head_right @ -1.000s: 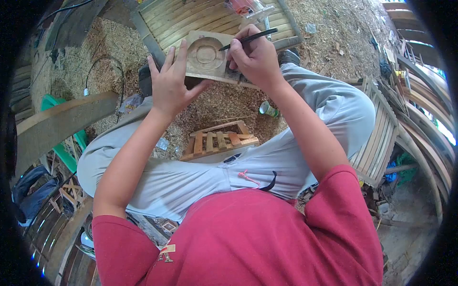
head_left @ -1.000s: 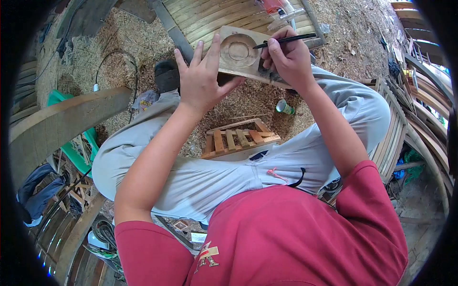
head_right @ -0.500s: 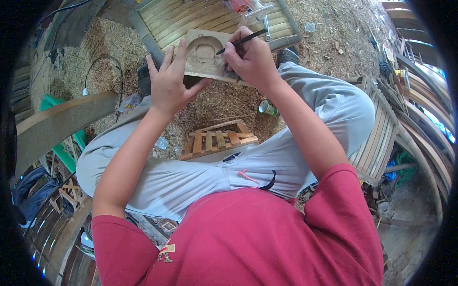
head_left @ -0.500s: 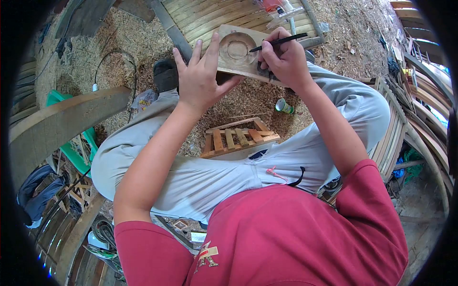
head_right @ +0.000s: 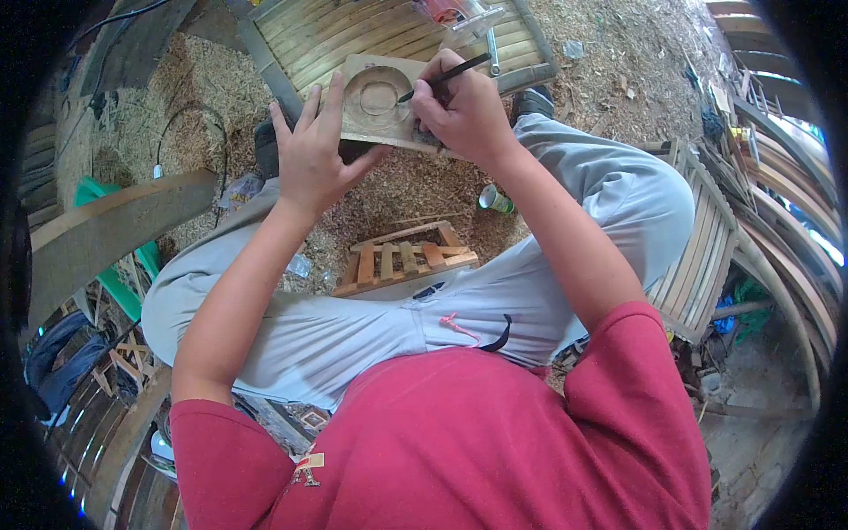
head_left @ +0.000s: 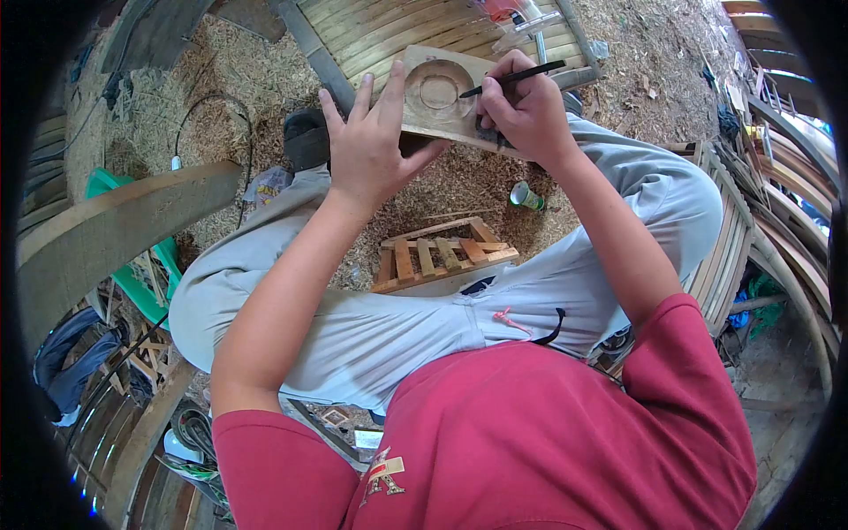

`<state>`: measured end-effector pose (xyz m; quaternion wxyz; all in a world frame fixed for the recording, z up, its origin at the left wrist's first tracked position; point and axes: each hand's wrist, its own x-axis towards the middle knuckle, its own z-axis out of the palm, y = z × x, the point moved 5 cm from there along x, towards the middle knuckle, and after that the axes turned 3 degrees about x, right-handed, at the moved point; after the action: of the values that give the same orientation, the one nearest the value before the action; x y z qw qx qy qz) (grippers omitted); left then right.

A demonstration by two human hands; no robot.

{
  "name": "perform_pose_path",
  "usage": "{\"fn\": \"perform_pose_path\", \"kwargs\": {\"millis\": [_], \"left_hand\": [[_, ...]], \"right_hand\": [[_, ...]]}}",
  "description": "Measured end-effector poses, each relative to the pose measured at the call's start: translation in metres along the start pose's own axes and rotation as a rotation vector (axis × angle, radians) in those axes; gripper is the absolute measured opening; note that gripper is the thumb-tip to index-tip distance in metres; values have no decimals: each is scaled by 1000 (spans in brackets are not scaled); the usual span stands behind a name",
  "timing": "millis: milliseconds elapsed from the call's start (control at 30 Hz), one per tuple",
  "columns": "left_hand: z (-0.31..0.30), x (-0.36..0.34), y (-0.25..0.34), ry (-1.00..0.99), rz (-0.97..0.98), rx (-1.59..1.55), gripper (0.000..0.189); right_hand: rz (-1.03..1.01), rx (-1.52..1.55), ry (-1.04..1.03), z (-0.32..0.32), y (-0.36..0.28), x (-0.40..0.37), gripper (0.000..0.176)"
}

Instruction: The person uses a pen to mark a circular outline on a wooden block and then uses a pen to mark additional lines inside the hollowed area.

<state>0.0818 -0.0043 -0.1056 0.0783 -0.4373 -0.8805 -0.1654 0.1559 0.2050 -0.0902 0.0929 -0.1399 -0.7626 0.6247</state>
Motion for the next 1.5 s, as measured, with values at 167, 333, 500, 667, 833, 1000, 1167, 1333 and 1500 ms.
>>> {"fn": "perform_pose_path", "kwargs": {"millis": [167,333,500,667,833,1000,1167,1333,1500], "left_hand": [[0,0,1,4,4,-1,122],[0,0,0,5,2,2,121],[0,0,1,3,10,2,121],[-1,1,2,-23,7,5,122],[-1,1,1,-4,7,-2,122],[-1,1,1,4,13,4,121],[0,0,2,-4,9,5,121],[-1,0,1,-2,9,4,121],[0,0,1,9,14,11,121]], "right_hand": [[34,58,22,-1,0,0,11],[22,17,8,0,1,0,11],[-4,23,13,0,1,1,11],[30,45,44,-1,0,0,12],[15,39,38,0,1,1,12],[36,0,40,-1,0,1,11],[31,36,48,-1,-2,1,12],[24,38,49,0,-1,1,12],[25,37,52,0,0,2,12]]}}
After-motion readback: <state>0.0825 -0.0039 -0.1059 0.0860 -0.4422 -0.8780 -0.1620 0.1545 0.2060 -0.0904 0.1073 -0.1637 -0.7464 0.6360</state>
